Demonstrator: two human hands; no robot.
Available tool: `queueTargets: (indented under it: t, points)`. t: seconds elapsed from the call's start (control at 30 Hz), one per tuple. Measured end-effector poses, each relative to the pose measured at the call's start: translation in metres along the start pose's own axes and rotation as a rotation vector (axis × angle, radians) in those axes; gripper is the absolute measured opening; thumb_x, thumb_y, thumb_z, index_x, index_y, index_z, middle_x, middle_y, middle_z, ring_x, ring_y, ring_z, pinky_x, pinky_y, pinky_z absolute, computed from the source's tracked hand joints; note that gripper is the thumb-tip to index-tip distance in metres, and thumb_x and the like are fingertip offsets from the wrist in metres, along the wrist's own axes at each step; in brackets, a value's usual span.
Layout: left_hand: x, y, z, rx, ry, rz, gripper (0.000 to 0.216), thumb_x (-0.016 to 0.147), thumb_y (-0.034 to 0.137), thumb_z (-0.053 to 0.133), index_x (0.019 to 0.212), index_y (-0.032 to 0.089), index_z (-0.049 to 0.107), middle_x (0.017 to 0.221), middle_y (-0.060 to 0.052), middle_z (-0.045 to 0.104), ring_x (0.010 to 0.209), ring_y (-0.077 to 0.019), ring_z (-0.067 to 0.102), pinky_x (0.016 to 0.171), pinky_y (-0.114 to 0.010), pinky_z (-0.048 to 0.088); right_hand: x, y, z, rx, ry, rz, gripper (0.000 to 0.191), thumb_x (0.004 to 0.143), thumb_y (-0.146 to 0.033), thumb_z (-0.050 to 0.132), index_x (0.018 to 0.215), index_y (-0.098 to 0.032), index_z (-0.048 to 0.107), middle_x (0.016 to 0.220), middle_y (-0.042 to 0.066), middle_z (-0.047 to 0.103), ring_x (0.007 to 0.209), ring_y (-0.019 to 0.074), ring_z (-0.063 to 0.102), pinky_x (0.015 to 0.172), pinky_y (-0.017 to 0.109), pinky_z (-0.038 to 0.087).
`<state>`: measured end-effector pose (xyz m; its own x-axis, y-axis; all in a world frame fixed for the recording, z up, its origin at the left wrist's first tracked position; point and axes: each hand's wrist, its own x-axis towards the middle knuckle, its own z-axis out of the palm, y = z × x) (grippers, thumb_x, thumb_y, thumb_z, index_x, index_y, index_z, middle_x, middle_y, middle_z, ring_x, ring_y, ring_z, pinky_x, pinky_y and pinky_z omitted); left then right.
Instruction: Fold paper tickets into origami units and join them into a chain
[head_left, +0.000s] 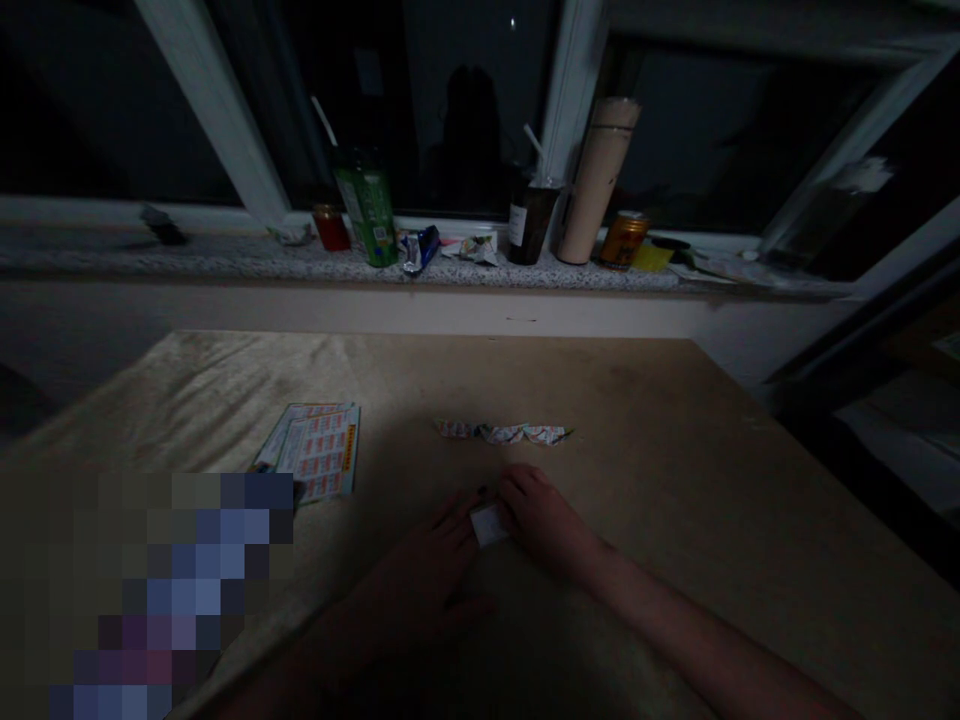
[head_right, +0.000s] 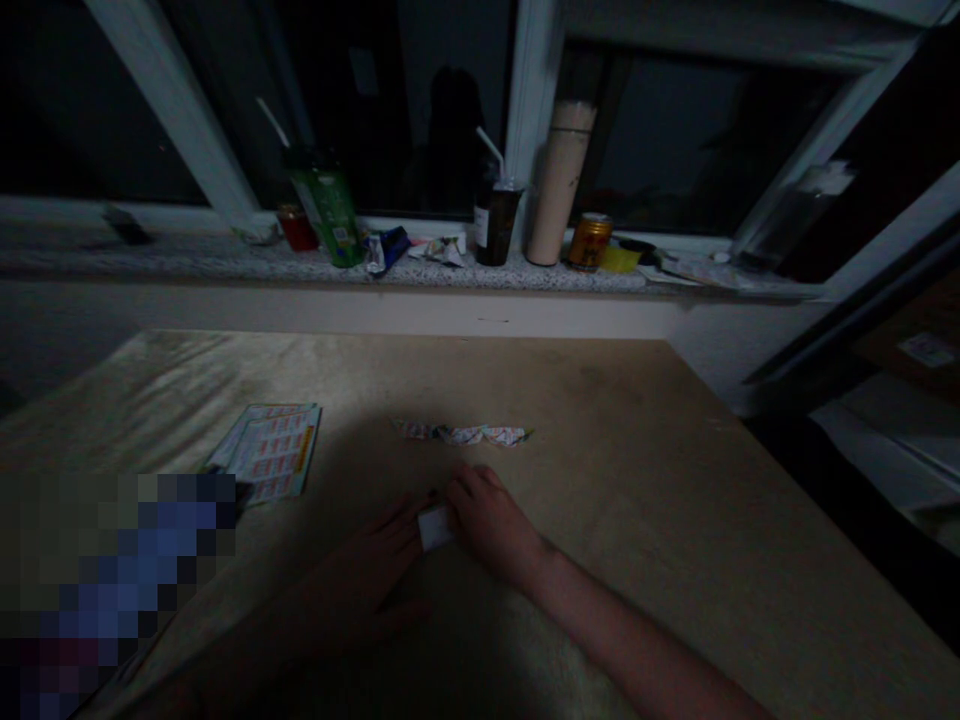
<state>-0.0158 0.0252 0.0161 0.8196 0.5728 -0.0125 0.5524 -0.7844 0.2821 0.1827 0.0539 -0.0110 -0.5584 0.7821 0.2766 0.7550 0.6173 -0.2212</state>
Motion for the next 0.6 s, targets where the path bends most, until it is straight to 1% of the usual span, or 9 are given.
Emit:
queueTargets:
  t: [0.07, 0.17, 0.27, 0.33, 0.37, 0.4, 0.47, 0.5, 0.6]
  points:
    - [-0.001, -0.001, 0.003, 0.021, 0.029, 0.0, 0.066, 0.083, 0.048, 0.049, 0.137, 0.013, 0.032, 0.142, -0.013, 0.035, 0.134, -0.0275, 0.019, 0.109, -0.046, 0.019, 0.001, 0.0, 0.001, -0.027, -0.037, -0.035, 0.009, 0.085, -0.011, 0.052, 0.09, -0.016, 0.057, 0.089, 0.007, 0.057, 0.085, 0.0204, 0.052, 0.081, 0.033, 0.044]
    - [-0.002, -0.005, 0.01, 0.077, 0.084, -0.061, 0.069, 0.083, 0.05, 0.048, 0.137, 0.011, 0.031, 0.146, -0.015, 0.024, 0.135, -0.0286, 0.014, 0.107, -0.045, 0.023, 0.003, 0.0, 0.003, -0.053, -0.076, -0.056, 0.008, 0.085, -0.011, 0.051, 0.089, -0.015, 0.057, 0.083, 0.005, 0.057, 0.083, 0.0203, 0.052, 0.082, 0.033, 0.043]
    - [-0.001, -0.007, 0.016, 0.15, 0.197, -0.22, 0.066, 0.087, 0.047, 0.041, 0.137, 0.006, 0.028, 0.145, -0.019, 0.024, 0.133, -0.0292, 0.021, 0.104, -0.045, 0.029, 0.004, -0.001, 0.002, -0.061, -0.093, -0.044, 0.008, 0.085, -0.009, 0.05, 0.086, -0.015, 0.056, 0.084, 0.006, 0.057, 0.083, 0.0203, 0.051, 0.08, 0.031, 0.043]
    - [0.001, -0.002, 0.018, 0.21, 0.318, -0.368, 0.067, 0.088, 0.043, 0.039, 0.139, 0.003, 0.021, 0.144, -0.022, 0.026, 0.132, -0.0309, 0.024, 0.102, -0.046, 0.032, 0.004, -0.001, 0.001, -0.055, -0.099, -0.036, 0.009, 0.086, -0.009, 0.049, 0.085, -0.016, 0.055, 0.085, 0.006, 0.057, 0.083, 0.0197, 0.051, 0.077, 0.03, 0.043]
    - [0.001, 0.004, 0.019, 0.238, 0.355, -0.398, 0.068, 0.088, 0.042, 0.04, 0.14, 0.002, 0.019, 0.144, -0.023, 0.024, 0.132, -0.0315, 0.023, 0.102, -0.046, 0.032, 0.005, -0.001, 0.0, -0.05, -0.102, -0.032, 0.009, 0.087, -0.009, 0.048, 0.085, -0.016, 0.055, 0.086, 0.006, 0.057, 0.083, 0.0194, 0.051, 0.077, 0.03, 0.043]
    - [0.001, 0.011, 0.02, 0.262, 0.359, -0.389, 0.067, 0.088, 0.04, 0.04, 0.14, 0.003, 0.018, 0.145, -0.021, 0.023, 0.133, -0.0312, 0.022, 0.103, -0.045, 0.03, 0.005, -0.001, 0.0, -0.044, -0.105, -0.03, 0.01, 0.087, -0.009, 0.047, 0.086, -0.016, 0.055, 0.086, 0.006, 0.058, 0.083, 0.0192, 0.051, 0.077, 0.03, 0.043]
    - [0.0, 0.03, 0.024, 0.276, 0.321, -0.255, 0.064, 0.088, 0.036, 0.041, 0.141, 0.008, 0.018, 0.146, -0.017, 0.025, 0.133, -0.0285, 0.023, 0.105, -0.042, 0.027, 0.006, 0.0, -0.001, -0.031, -0.112, -0.024, 0.01, 0.087, -0.009, 0.047, 0.086, -0.015, 0.055, 0.086, 0.007, 0.058, 0.084, 0.0188, 0.051, 0.076, 0.029, 0.043]
    - [-0.002, 0.04, 0.027, 0.264, 0.323, -0.198, 0.065, 0.087, 0.036, 0.042, 0.141, 0.008, 0.018, 0.144, -0.016, 0.029, 0.132, -0.0276, 0.027, 0.105, -0.04, 0.027, 0.006, 0.0, -0.001, -0.025, -0.115, -0.022, 0.01, 0.087, -0.008, 0.047, 0.086, -0.015, 0.055, 0.086, 0.007, 0.058, 0.084, 0.0187, 0.051, 0.076, 0.029, 0.043]
    - [-0.006, 0.063, 0.036, 0.175, 0.194, -0.162, 0.073, 0.084, 0.038, 0.046, 0.143, 0.01, 0.014, 0.142, -0.014, 0.034, 0.129, -0.0263, 0.033, 0.103, -0.037, 0.031, 0.006, 0.0, -0.001, -0.011, -0.121, -0.014, 0.012, 0.085, -0.006, 0.047, 0.087, -0.014, 0.055, 0.087, 0.007, 0.058, 0.085, 0.0186, 0.051, 0.076, 0.028, 0.042]
